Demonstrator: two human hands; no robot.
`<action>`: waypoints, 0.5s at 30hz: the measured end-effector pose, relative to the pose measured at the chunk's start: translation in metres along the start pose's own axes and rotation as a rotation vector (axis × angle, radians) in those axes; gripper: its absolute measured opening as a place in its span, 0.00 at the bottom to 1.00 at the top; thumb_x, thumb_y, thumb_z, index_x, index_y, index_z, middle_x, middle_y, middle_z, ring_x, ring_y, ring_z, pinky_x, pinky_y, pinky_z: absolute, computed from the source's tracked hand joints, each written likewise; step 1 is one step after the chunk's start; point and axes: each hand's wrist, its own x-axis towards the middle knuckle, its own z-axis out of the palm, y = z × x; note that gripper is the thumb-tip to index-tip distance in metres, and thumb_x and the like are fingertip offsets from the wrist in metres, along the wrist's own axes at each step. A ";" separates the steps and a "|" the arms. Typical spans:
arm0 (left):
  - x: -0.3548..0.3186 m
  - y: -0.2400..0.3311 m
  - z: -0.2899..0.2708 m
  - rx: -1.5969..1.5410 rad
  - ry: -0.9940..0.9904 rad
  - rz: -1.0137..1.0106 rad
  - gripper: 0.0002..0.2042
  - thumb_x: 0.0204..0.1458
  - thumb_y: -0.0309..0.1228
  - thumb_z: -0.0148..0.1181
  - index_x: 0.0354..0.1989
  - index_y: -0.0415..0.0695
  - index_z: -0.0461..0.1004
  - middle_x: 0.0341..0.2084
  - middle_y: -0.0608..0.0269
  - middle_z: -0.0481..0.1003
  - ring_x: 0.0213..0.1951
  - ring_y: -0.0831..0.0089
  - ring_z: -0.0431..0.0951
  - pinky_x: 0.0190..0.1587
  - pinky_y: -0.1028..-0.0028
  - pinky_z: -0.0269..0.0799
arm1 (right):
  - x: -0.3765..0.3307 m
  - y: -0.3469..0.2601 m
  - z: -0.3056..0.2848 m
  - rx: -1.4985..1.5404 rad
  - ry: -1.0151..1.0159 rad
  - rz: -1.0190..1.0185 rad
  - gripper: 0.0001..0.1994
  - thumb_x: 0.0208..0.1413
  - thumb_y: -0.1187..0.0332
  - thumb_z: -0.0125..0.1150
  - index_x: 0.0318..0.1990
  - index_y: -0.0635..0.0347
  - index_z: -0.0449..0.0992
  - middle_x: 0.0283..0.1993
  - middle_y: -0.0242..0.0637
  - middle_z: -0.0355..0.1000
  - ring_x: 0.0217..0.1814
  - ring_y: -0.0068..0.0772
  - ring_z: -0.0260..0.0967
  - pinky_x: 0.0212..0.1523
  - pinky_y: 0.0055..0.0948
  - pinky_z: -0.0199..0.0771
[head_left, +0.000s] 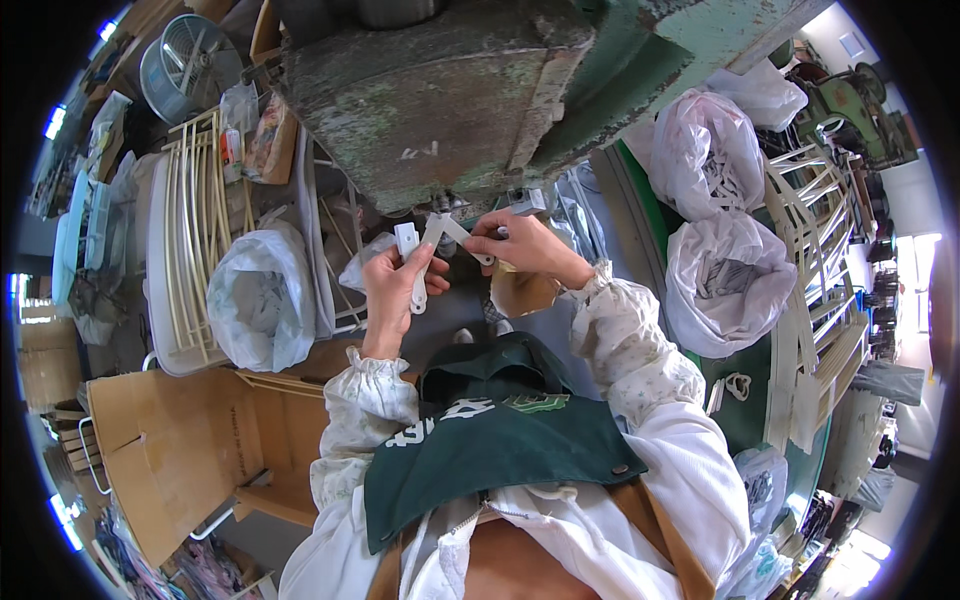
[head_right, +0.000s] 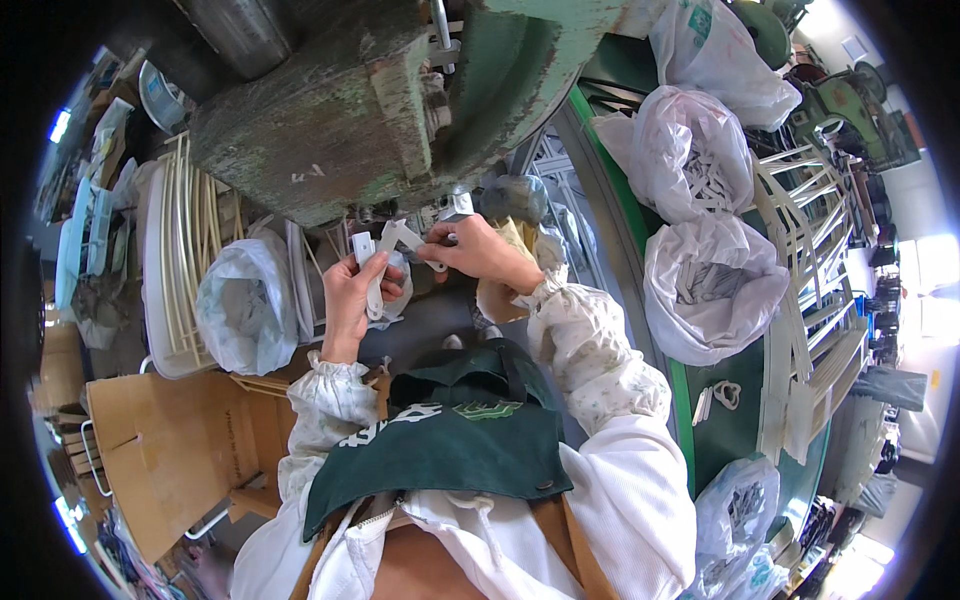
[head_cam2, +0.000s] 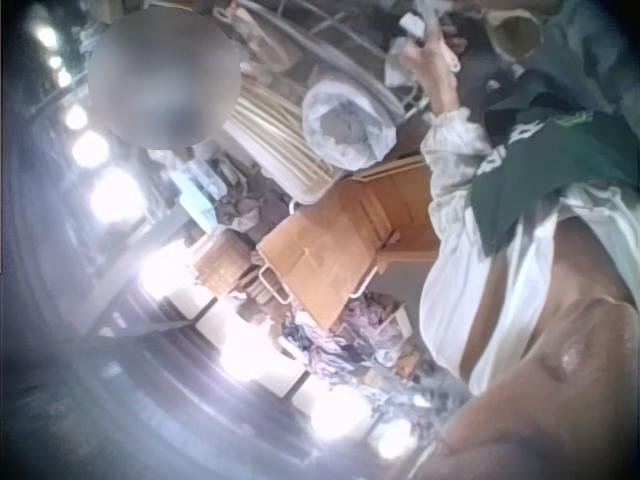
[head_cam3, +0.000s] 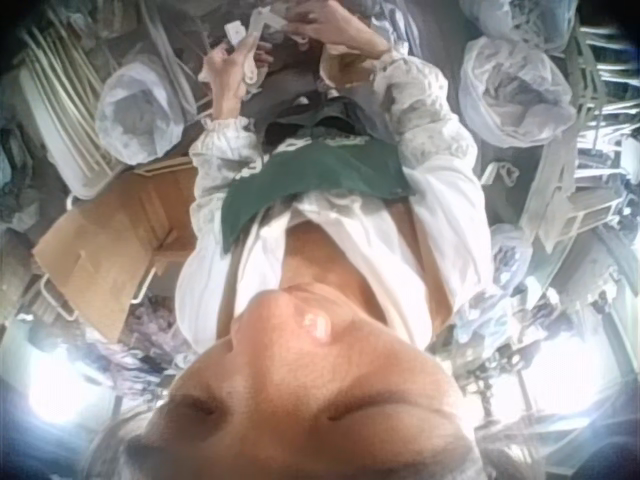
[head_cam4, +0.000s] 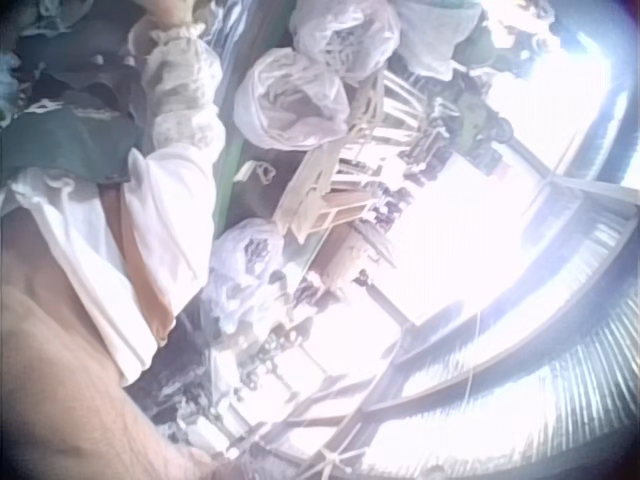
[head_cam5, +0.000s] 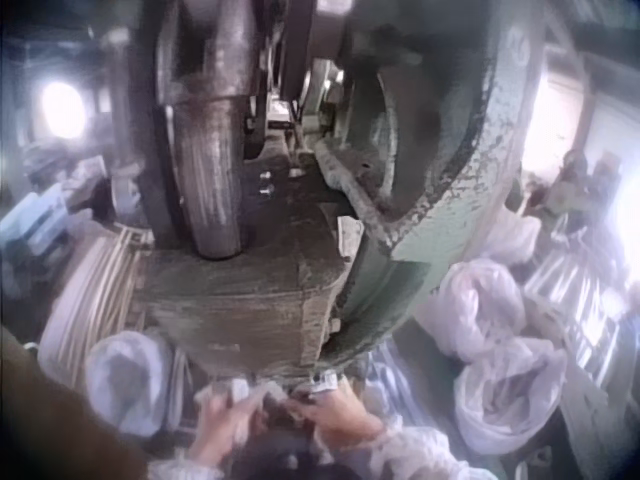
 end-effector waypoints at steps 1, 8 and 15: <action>-0.001 -0.002 -0.004 -0.021 0.028 -0.025 0.10 0.53 0.31 0.60 0.33 0.34 0.74 0.22 0.53 0.77 0.18 0.71 0.77 0.19 0.78 0.72 | -0.001 -0.002 0.002 0.019 0.000 0.040 0.11 0.53 0.65 0.62 0.31 0.67 0.78 0.19 0.33 0.74 0.21 0.18 0.69 0.27 0.23 0.68; -0.003 -0.004 0.000 -0.007 0.085 0.039 0.10 0.51 0.31 0.61 0.25 0.36 0.74 0.16 0.60 0.74 0.12 0.77 0.71 0.14 0.80 0.64 | -0.013 0.004 0.007 -0.047 -0.098 -0.062 0.11 0.55 0.66 0.60 0.30 0.69 0.77 0.20 0.34 0.73 0.22 0.20 0.69 0.31 0.22 0.69; -0.001 0.000 -0.002 0.040 0.087 0.056 0.11 0.51 0.30 0.61 0.21 0.37 0.72 0.14 0.61 0.73 0.10 0.78 0.69 0.12 0.80 0.61 | -0.010 0.005 -0.002 0.022 -0.083 -0.012 0.11 0.56 0.66 0.59 0.30 0.69 0.78 0.17 0.29 0.69 0.21 0.16 0.62 0.27 0.22 0.64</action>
